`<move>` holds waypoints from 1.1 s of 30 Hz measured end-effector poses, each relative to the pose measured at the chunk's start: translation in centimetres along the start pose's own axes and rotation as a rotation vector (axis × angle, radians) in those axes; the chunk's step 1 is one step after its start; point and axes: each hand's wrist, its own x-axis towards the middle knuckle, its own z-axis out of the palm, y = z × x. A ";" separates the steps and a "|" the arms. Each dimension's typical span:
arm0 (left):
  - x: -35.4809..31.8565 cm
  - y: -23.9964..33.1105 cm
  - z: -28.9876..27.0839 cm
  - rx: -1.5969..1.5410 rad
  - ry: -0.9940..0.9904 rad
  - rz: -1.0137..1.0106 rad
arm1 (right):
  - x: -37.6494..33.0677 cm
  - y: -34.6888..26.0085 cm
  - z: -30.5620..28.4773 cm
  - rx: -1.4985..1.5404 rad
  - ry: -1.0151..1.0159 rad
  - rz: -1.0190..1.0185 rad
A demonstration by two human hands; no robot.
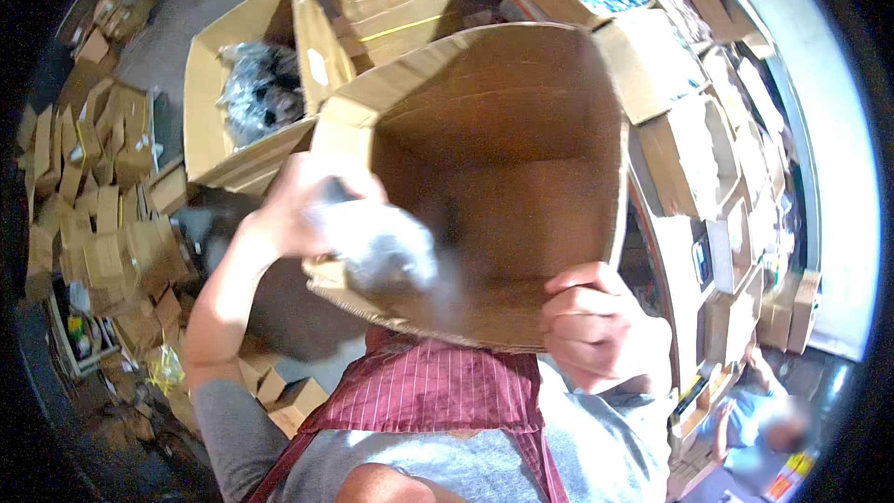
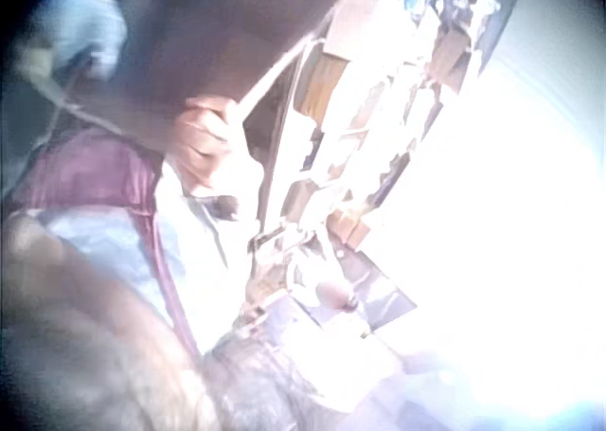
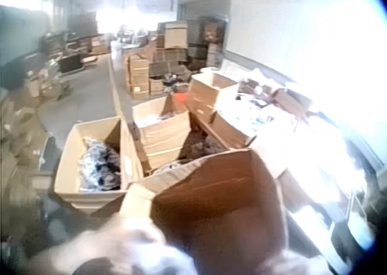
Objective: The person repeatedly picks small black objects from a large cardboard box, places them on a digital scale, and then transfers them into smaller shipping boxes lined with bubble wrap. The person also handles bubble wrap and cardboard boxes during the process.
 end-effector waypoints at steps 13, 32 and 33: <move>7.5 -27.7 33.9 0.982 -1.099 -0.214 | -12.2 3.2 -4.3 0.205 0.120 -0.009; 10.4 -22.3 33.0 0.744 -1.314 -0.387 | -14.9 12.3 -3.4 0.249 0.031 0.131; 12.5 -19.6 31.1 0.745 -1.327 -0.392 | -13.9 12.4 -3.3 0.249 0.022 0.104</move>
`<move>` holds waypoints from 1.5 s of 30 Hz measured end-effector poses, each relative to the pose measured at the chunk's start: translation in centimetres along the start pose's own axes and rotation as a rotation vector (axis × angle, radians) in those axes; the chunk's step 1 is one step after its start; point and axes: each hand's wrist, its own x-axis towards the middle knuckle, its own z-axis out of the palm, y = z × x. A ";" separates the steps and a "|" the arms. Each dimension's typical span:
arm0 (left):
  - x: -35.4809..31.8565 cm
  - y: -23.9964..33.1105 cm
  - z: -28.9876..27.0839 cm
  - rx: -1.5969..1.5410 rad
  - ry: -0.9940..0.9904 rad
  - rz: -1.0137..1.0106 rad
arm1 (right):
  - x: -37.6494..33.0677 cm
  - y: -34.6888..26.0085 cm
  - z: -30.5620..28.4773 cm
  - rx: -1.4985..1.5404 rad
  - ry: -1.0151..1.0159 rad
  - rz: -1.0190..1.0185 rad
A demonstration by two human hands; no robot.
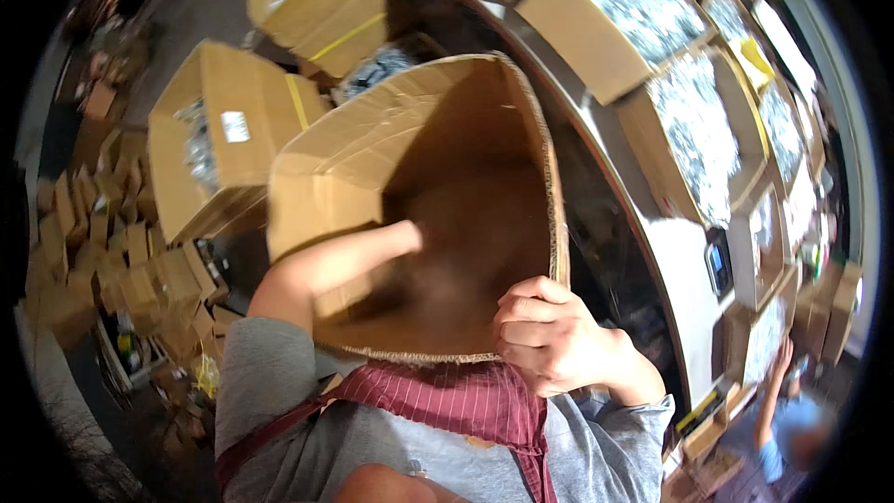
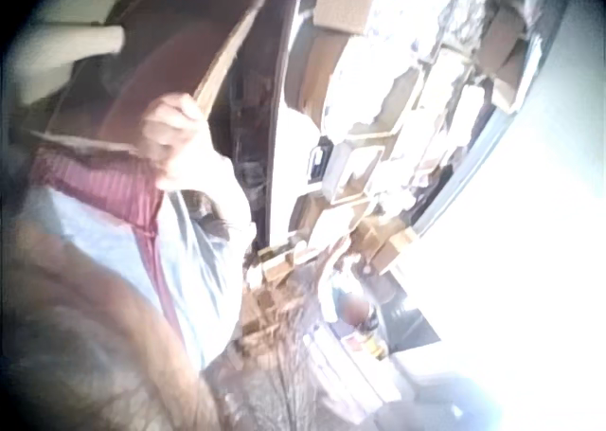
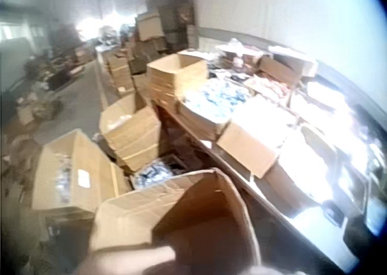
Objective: The person repeatedly picks small black objects from a large cardboard box, places them on a digital scale, and then transfers them into smaller shipping boxes lined with bubble wrap. The person also handles bubble wrap and cardboard boxes during the process.
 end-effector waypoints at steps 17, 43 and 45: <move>-24.3 -2.0 31.2 -2.172 1.704 0.774 | 9.5 -8.8 21.8 -0.267 -0.591 -0.143; -32.8 14.3 69.6 -2.711 2.541 -0.689 | 46.4 -31.7 64.2 0.333 -0.281 -0.679; -33.9 9.8 69.4 -2.940 2.400 -0.360 | 49.8 -32.2 66.7 0.468 -0.307 -0.672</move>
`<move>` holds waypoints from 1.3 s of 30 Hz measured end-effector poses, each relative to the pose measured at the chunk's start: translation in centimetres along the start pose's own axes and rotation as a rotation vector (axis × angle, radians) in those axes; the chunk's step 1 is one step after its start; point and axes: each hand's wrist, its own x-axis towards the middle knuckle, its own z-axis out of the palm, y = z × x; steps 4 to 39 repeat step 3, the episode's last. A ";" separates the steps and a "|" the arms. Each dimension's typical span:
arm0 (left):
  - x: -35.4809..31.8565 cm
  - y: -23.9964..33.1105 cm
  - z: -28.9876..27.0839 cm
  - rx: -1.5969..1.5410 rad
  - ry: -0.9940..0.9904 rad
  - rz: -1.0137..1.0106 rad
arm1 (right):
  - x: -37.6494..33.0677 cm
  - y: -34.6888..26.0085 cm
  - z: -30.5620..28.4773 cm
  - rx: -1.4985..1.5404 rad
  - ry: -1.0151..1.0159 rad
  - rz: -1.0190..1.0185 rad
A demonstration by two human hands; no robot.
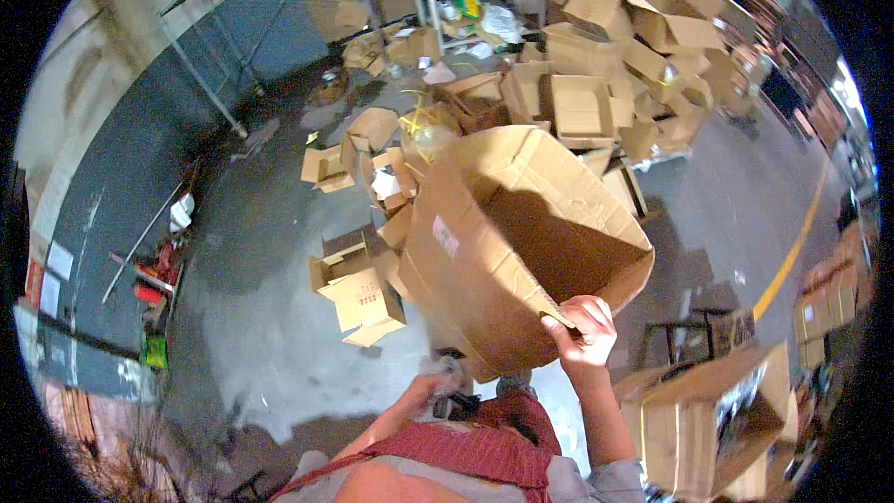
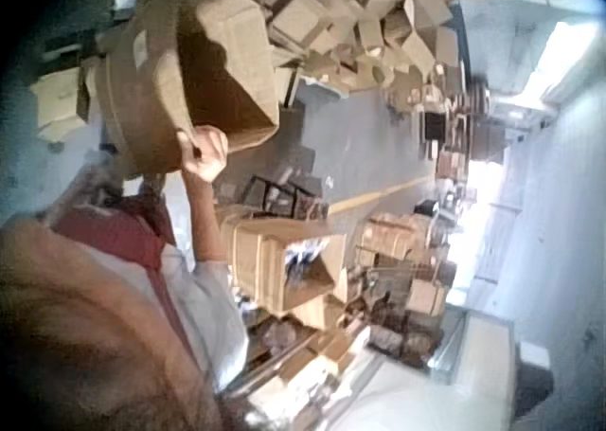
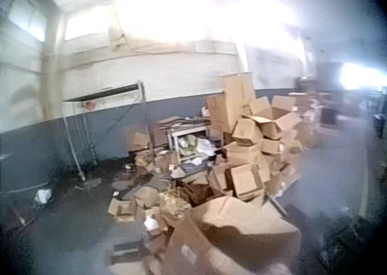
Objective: The person repeatedly picks small black objects from a large cardboard box, places them on a digital scale, and then transfers them into smaller shipping boxes lined with bubble wrap. The person also handles bubble wrap and cardboard boxes during the process.
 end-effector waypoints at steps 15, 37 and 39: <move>4.2 2.2 3.3 -0.264 -0.130 -0.067 | 5.6 3.6 2.2 0.166 0.016 -0.025; 4.2 2.2 3.3 -0.264 -0.130 -0.067 | 5.6 3.6 2.2 0.166 0.016 -0.025; 4.2 2.2 3.3 -0.264 -0.130 -0.067 | 5.6 3.6 2.2 0.166 0.016 -0.025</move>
